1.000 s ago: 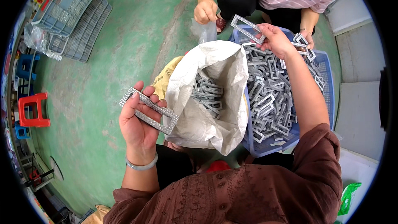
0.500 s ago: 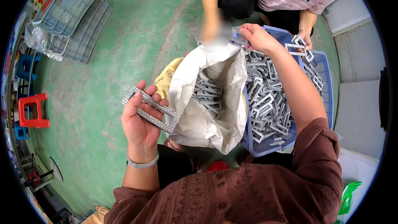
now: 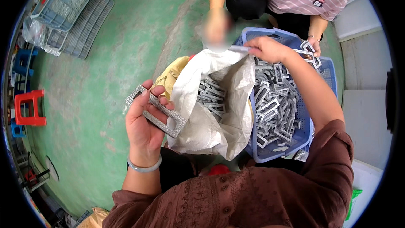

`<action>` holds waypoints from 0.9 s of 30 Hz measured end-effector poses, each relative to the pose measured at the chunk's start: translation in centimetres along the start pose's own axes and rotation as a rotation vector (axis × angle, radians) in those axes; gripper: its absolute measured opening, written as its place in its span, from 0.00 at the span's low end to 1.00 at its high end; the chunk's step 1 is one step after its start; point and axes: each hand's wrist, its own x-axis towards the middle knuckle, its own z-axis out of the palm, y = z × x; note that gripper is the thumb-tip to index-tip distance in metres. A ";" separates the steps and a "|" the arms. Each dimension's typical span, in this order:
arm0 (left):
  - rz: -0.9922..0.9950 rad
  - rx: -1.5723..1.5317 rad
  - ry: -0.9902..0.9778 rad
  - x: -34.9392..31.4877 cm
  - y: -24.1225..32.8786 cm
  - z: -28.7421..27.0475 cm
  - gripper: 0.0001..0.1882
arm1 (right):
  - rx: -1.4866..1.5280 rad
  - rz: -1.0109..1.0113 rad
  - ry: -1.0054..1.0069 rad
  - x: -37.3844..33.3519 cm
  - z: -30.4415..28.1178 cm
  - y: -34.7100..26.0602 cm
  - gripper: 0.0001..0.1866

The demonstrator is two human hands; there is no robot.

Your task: The person sits on a low stool and sorts small rectangular metal frames. They pick up frames from a white sack, inspect them, and place them into a blue plastic crate. Another person is visible in the background performing a similar task.

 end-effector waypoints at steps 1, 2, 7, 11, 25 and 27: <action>-0.003 0.002 0.001 0.1 0.0 0.0 0.15 | 0.009 -0.057 -0.075 -0.5 0.1 -0.2 0.17; -0.005 0.011 0.013 0.2 0.0 0.0 0.15 | -0.137 -0.176 -0.074 -1.0 0.1 -0.4 0.16; -0.016 0.029 0.040 0.7 0.0 -0.3 0.15 | -0.224 -0.183 -0.102 -2.1 0.5 -2.4 0.15; -0.024 0.027 0.035 0.8 0.1 -0.2 0.15 | -0.267 -0.142 0.082 -1.7 -0.7 -0.8 0.16; -0.021 0.042 0.058 0.8 -0.1 0.1 0.15 | -0.304 -0.023 0.304 4.6 -1.2 1.2 0.21; -0.025 0.041 0.061 0.8 -0.1 0.2 0.15 | -0.296 0.049 0.196 5.8 -0.8 1.3 0.20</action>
